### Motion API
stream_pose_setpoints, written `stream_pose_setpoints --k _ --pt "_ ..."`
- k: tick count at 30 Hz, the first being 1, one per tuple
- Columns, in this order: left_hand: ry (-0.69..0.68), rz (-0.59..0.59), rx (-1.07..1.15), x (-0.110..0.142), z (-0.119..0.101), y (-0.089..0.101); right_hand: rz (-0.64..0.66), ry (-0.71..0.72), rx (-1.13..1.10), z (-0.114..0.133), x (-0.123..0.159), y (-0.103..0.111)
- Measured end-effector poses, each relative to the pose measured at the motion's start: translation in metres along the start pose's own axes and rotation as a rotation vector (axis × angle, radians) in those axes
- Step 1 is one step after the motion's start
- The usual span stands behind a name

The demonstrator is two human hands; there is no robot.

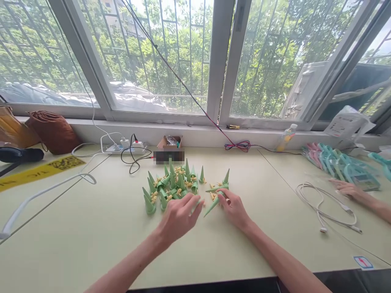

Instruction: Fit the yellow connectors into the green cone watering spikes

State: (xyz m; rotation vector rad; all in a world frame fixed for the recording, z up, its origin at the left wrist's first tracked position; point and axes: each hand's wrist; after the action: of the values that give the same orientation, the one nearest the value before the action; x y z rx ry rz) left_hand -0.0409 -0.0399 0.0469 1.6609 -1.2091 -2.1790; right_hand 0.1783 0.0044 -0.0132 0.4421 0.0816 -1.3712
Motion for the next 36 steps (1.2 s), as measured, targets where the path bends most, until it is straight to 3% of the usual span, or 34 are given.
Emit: stream_pose_setpoints --k 3,6,10,13,17,24,29,36 --pt "0.166 -0.176 -0.081 -0.026 0.050 0.030 -0.034 -0.018 -0.019 -0.002 0.000 0.000" --pt "0.403 -0.156 -0.177 -0.037 0.117 0.040 -0.075 -0.029 -0.018 -0.002 0.001 0.000" --pt "0.518 0.138 -0.203 -0.029 0.197 0.014 -0.076 -0.027 -0.035 -0.002 0.003 0.000" --pt "0.507 0.227 -0.281 -0.024 0.231 -0.016 -0.008 -0.004 0.032 -0.004 0.005 -0.001" --pt "0.517 0.291 -0.410 -0.033 0.246 -0.049 0.078 0.011 0.090 -0.008 0.005 -0.002" --pt "0.473 0.358 -0.460 -0.045 0.249 -0.084 0.102 -0.038 0.121 -0.011 0.006 -0.001" --pt "0.476 0.306 -0.447 -0.044 0.250 -0.098 0.115 -0.069 0.110 -0.013 0.007 0.000" --pt "0.450 0.291 -0.444 -0.047 0.257 -0.104 0.139 -0.110 0.074 -0.013 0.008 0.000"
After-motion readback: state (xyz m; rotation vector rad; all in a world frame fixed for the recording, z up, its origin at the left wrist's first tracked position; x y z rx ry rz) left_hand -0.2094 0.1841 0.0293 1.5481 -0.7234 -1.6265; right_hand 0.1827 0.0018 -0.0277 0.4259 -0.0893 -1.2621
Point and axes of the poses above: each hand's wrist, its own x-axis away from the middle knuckle, its own y-axis out of the back of the hand, z = x × y, and after that the axes turned 11 degrees about -x, right-handed
